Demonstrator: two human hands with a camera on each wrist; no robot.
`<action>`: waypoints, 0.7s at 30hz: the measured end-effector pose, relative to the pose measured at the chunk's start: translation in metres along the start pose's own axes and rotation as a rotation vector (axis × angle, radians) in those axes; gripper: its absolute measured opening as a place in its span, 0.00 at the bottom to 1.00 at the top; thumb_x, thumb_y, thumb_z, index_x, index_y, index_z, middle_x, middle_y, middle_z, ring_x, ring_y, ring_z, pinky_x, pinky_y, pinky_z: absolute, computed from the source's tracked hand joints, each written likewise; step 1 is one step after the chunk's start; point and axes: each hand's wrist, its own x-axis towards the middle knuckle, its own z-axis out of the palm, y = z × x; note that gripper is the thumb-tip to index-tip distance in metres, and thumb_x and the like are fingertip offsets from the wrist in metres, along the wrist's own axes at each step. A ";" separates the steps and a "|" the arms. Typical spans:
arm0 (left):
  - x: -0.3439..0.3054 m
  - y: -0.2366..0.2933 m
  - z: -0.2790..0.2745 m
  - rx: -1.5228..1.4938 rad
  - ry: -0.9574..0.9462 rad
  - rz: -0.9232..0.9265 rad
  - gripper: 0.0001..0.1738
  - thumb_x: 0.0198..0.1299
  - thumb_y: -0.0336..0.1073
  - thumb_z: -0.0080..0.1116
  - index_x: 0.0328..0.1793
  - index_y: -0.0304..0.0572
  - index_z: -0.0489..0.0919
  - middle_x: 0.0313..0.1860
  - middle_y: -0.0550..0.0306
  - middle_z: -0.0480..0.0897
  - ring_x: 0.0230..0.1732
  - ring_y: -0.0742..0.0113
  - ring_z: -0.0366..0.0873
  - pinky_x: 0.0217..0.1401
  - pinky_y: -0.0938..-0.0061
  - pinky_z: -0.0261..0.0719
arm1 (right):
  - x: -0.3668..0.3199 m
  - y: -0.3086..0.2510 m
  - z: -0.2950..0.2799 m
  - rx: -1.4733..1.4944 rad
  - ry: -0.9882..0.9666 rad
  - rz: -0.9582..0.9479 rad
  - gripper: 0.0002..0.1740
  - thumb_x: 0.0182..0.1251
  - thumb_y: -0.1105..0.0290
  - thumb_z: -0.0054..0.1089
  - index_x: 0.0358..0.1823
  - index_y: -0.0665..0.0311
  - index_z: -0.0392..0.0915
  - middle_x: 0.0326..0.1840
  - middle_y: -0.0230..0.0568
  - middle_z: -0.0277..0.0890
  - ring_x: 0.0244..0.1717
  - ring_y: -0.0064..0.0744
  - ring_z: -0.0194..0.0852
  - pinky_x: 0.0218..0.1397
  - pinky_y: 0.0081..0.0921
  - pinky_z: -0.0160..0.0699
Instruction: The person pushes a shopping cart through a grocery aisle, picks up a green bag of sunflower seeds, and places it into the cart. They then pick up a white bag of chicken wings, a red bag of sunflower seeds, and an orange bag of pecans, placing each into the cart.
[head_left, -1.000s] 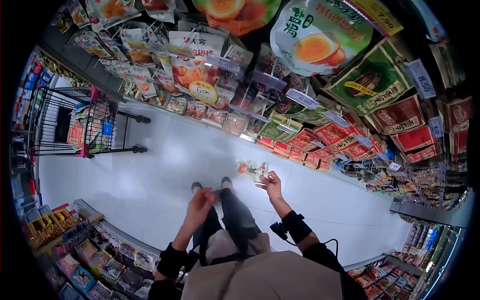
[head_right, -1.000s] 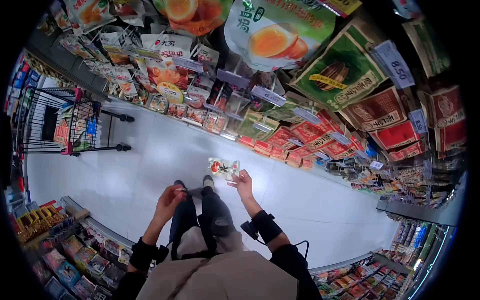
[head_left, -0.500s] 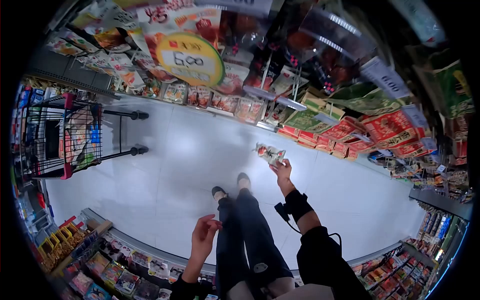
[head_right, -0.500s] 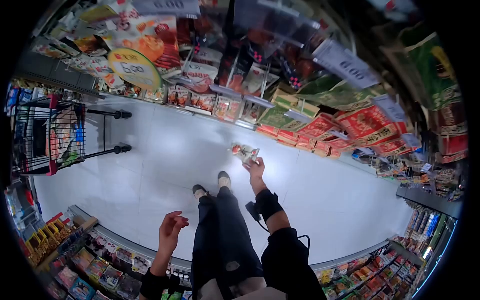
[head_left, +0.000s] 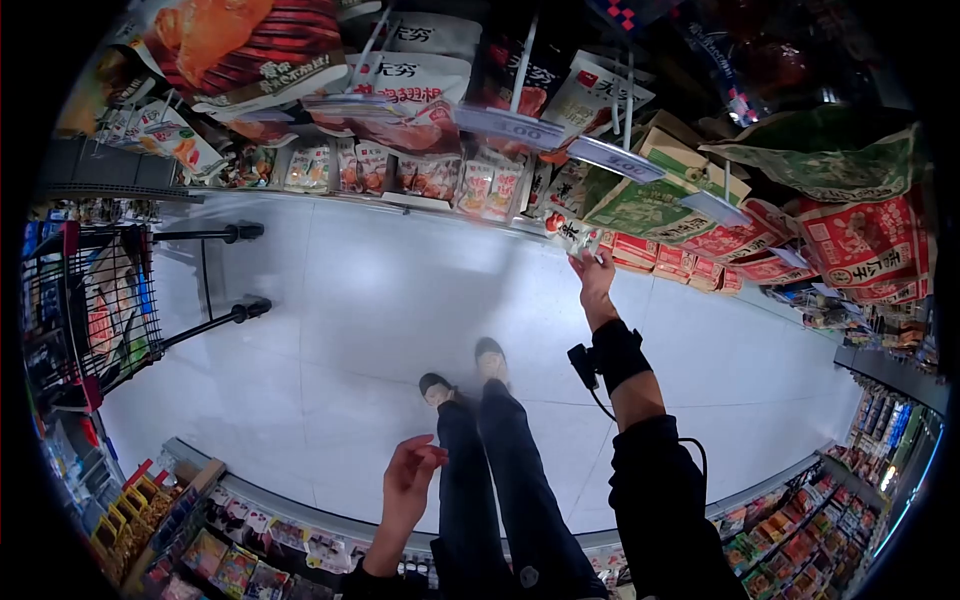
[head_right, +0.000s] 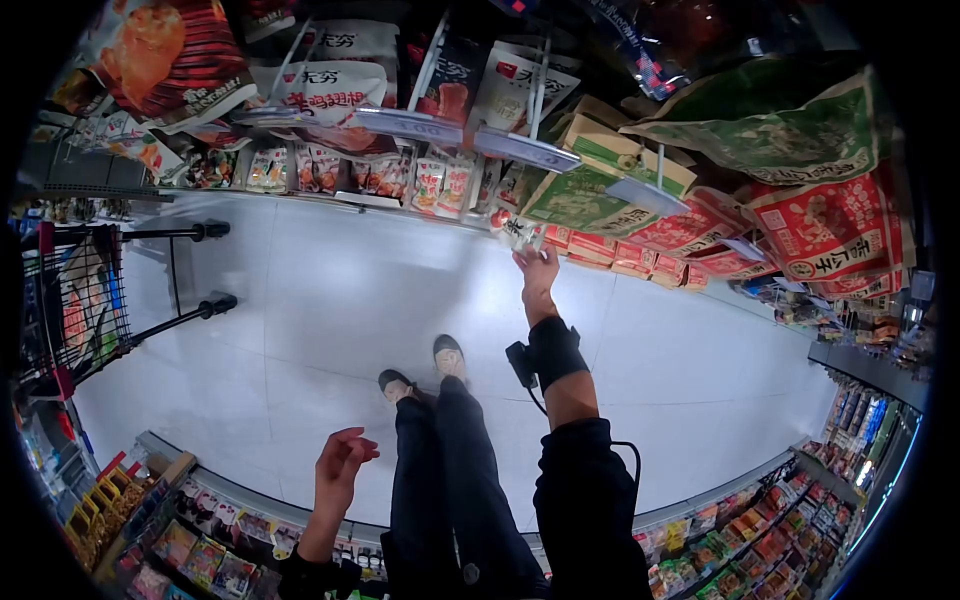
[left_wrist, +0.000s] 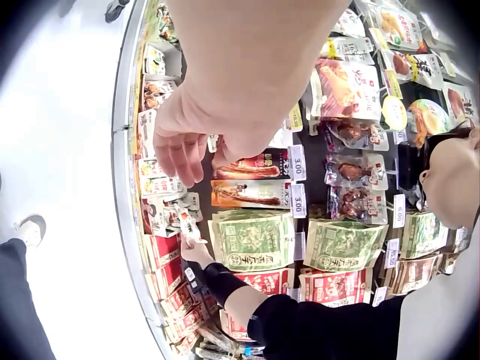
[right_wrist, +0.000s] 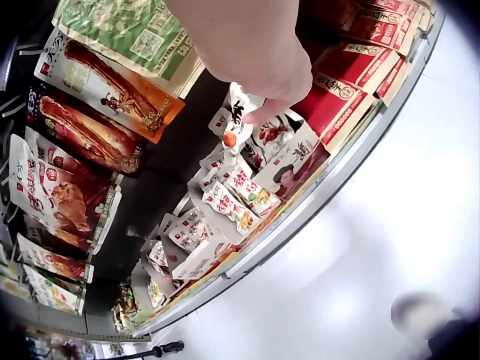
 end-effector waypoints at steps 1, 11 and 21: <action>0.006 0.000 0.004 0.000 0.004 -0.002 0.13 0.61 0.30 0.48 0.51 0.32 0.68 0.35 0.54 0.77 0.40 0.67 0.75 0.47 0.71 0.75 | 0.010 0.002 0.000 -0.014 -0.008 -0.015 0.08 0.59 0.83 0.47 0.34 0.63 0.63 0.35 0.39 0.69 0.34 0.38 0.75 0.39 0.34 0.82; 0.044 -0.035 0.025 -0.052 -0.049 -0.072 0.15 0.61 0.31 0.50 0.51 0.32 0.67 0.38 0.51 0.77 0.41 0.68 0.75 0.50 0.74 0.71 | 0.078 0.019 0.004 -0.204 -0.096 -0.086 0.09 0.59 0.82 0.50 0.41 0.67 0.65 0.41 0.38 0.67 0.38 0.37 0.73 0.43 0.36 0.82; 0.059 -0.051 0.011 -0.041 0.007 -0.079 0.14 0.61 0.31 0.48 0.52 0.32 0.67 0.38 0.51 0.77 0.40 0.67 0.75 0.49 0.75 0.72 | 0.136 0.036 -0.010 -0.099 -0.137 0.046 0.17 0.61 0.83 0.43 0.51 0.64 0.61 0.49 0.44 0.65 0.39 0.41 0.73 0.42 0.37 0.80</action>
